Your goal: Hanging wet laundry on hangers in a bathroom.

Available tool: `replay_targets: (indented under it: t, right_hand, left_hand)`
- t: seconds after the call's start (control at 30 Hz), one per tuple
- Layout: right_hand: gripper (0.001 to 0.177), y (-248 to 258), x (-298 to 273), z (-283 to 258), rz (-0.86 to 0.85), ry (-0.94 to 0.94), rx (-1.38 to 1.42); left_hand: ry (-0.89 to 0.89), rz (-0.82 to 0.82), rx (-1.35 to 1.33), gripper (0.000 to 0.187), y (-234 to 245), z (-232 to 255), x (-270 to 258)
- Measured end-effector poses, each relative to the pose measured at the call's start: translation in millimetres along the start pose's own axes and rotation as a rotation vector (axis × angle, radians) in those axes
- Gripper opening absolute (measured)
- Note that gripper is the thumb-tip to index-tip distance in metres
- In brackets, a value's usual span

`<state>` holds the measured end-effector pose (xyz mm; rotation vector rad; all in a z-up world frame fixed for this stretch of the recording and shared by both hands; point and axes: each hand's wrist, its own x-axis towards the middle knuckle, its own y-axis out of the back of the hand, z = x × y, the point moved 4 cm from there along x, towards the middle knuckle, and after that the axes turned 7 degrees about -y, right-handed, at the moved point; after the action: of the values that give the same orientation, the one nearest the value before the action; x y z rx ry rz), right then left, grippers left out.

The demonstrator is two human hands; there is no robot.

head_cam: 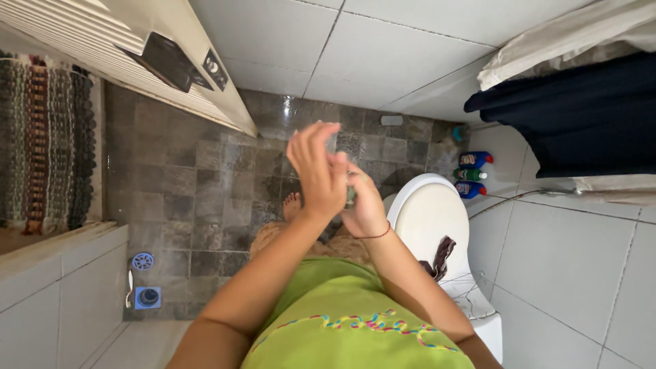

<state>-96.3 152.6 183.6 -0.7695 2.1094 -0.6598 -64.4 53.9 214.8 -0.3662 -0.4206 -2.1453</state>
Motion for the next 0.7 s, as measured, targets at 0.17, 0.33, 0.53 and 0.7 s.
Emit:
replay_targets:
  t: [0.17,0.33,0.53,0.7]
  right_hand:
    - [0.036,39,14,12,0.138,0.025,0.119]
    - [0.019,63,27,-5,0.179,0.200,0.115]
    - [0.018,56,13,-84,-0.118,0.268,0.255]
    - [0.022,42,-6,-111,-0.157,0.261,0.270]
  left_hand:
    - [-0.261,-0.133,0.396,0.038,-20,4,-16]
    - [-0.290,-0.068,0.349,0.044,-17,-2,-7]
    - [-0.192,-0.094,0.297,0.053,38,-27,-6]
    - [-0.065,-0.149,0.318,0.053,75,-47,-17]
